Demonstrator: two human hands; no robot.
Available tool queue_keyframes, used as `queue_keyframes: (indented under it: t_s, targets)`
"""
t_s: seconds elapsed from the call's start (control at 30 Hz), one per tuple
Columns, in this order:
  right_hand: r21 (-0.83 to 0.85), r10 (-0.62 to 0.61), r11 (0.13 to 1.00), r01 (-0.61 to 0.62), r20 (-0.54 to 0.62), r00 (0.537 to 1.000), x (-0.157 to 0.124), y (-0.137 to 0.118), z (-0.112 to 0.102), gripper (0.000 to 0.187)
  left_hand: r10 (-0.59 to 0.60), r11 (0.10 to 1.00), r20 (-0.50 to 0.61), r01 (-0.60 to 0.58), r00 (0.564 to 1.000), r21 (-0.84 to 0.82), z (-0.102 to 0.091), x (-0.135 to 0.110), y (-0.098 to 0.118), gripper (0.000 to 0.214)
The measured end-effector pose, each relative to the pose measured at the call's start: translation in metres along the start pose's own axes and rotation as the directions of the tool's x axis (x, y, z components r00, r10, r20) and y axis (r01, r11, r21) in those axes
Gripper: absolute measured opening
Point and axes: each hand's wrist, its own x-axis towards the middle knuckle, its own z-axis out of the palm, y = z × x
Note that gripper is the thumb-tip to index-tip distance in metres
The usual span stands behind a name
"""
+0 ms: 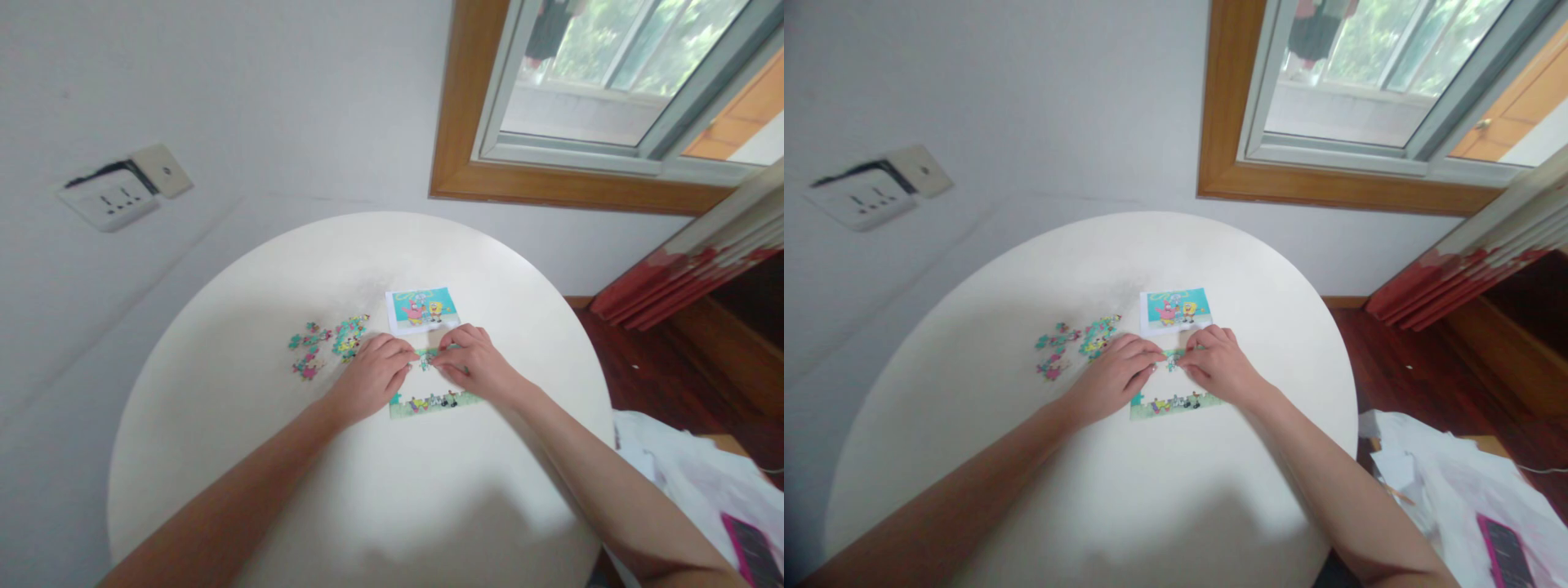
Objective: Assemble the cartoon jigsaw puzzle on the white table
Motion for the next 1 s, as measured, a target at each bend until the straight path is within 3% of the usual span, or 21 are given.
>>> queue_keyframes:
  t_s: [0.1,0.17,0.27,0.33,0.43,0.7,0.87,1.0]
  targets:
    - [0.038,0.043,0.998,-0.040,-0.093,0.995,0.000,0.004,-0.004,0.022,0.002,0.999,-0.068,-0.005,0.998,-0.038,-0.007,0.001,-0.001,0.027]
    - [0.066,0.076,0.996,-0.066,-0.163,0.984,-0.001,0.010,-0.005,0.023,-0.038,0.998,-0.184,0.030,0.982,-0.049,-0.022,0.000,-0.006,0.028]
    - [0.092,0.109,0.992,-0.092,-0.211,0.971,-0.002,0.019,-0.004,0.022,-0.184,0.981,-0.422,0.194,0.888,-0.019,-0.056,-0.005,-0.022,0.025]
    - [0.102,0.125,0.989,-0.105,-0.211,0.969,-0.003,0.023,-0.003,0.022,-0.236,0.957,-0.485,0.289,0.842,0.036,-0.075,-0.013,-0.038,0.024]
    - [0.104,0.138,0.987,-0.119,-0.205,0.969,-0.004,0.024,-0.003,0.022,-0.263,0.926,-0.399,0.346,0.878,0.149,-0.085,-0.030,-0.063,0.025]
    - [0.088,0.149,0.987,-0.133,-0.205,0.967,-0.004,0.028,-0.003,0.024,-0.334,0.902,-0.196,0.373,0.922,0.217,-0.078,-0.065,-0.103,0.026]
    - [0.090,0.149,0.987,-0.132,-0.219,0.964,-0.004,0.032,0.000,0.022,-0.300,0.927,-0.153,0.326,0.942,0.187,-0.079,-0.064,-0.102,0.024]
    - [0.108,0.138,0.987,-0.117,-0.217,0.966,-0.004,0.031,0.002,0.021,-0.316,0.923,-0.209,0.351,0.925,0.155,-0.062,-0.052,-0.083,0.025]
